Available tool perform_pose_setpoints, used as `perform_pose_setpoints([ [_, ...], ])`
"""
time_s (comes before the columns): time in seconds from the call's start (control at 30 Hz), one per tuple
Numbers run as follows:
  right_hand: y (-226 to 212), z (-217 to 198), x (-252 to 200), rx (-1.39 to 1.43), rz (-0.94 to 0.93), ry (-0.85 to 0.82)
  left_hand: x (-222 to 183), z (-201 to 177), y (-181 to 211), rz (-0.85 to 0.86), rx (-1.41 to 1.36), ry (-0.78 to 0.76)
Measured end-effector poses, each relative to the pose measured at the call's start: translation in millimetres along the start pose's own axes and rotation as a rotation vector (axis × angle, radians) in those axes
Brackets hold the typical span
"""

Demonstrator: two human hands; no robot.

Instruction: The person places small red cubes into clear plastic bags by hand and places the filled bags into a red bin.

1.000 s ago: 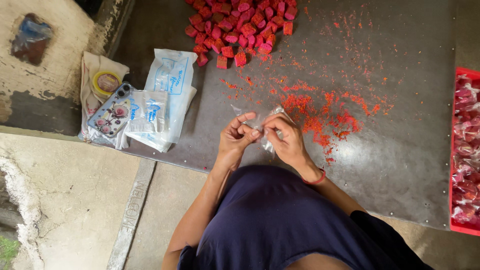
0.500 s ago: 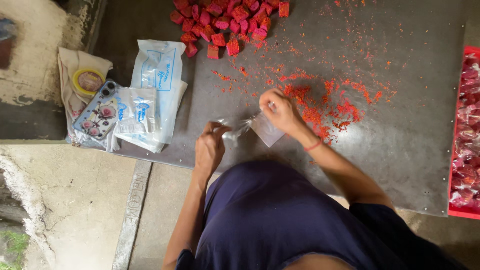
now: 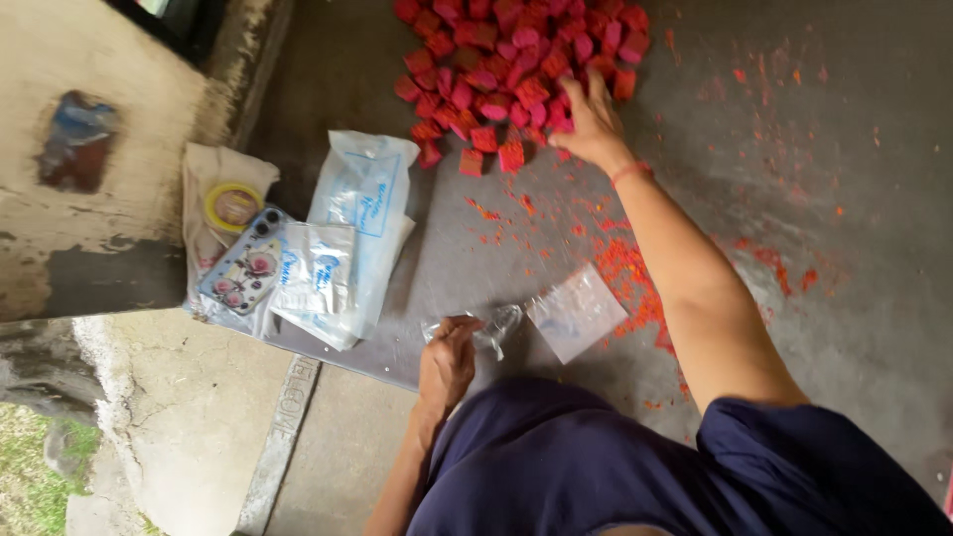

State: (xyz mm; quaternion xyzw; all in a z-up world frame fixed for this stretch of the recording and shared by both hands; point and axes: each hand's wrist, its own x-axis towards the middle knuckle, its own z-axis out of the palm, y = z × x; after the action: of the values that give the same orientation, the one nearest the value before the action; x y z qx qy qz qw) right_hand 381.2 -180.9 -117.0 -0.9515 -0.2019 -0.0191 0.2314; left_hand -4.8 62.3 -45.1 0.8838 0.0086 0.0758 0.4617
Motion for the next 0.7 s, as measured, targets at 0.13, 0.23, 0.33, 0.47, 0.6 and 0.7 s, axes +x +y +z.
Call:
perform_pose_setpoints([
  [0.13, 17.8, 15.3, -54.9, -0.051, 0.056, 0.089, 1.7, 4.6, 2.4, -0.025, -0.067, -0.036],
  [0.23, 18.8, 10.7, -94.8, -0.091, -0.063, 0.221, -0.9, 8.4, 4.1, 0.005, -0.07, -0.033],
  [0.33, -7.8, -9.7, -127.1, 0.23, 0.1, 0.368, 2.4, 7.4, 1.4, 0.006, -0.002, -0.006],
  [0.47, -88.1, -66.0, -209.1, 1.877, 0.647, -0.085, 19.1, 12.8, 0.0, -0.05, 0.215, -0.027],
  [0.6, -160.1, -75.5, -264.1, 1.944, 0.508, -0.399, 33.6, 35.3, 26.3, 0.113, 0.217, -0.053],
  [0.7, -162.6, -72.7, -282.0, 1.763, 0.519, -0.354, 29.8, 42.1, 49.8, 0.241, -0.052, -0.029],
])
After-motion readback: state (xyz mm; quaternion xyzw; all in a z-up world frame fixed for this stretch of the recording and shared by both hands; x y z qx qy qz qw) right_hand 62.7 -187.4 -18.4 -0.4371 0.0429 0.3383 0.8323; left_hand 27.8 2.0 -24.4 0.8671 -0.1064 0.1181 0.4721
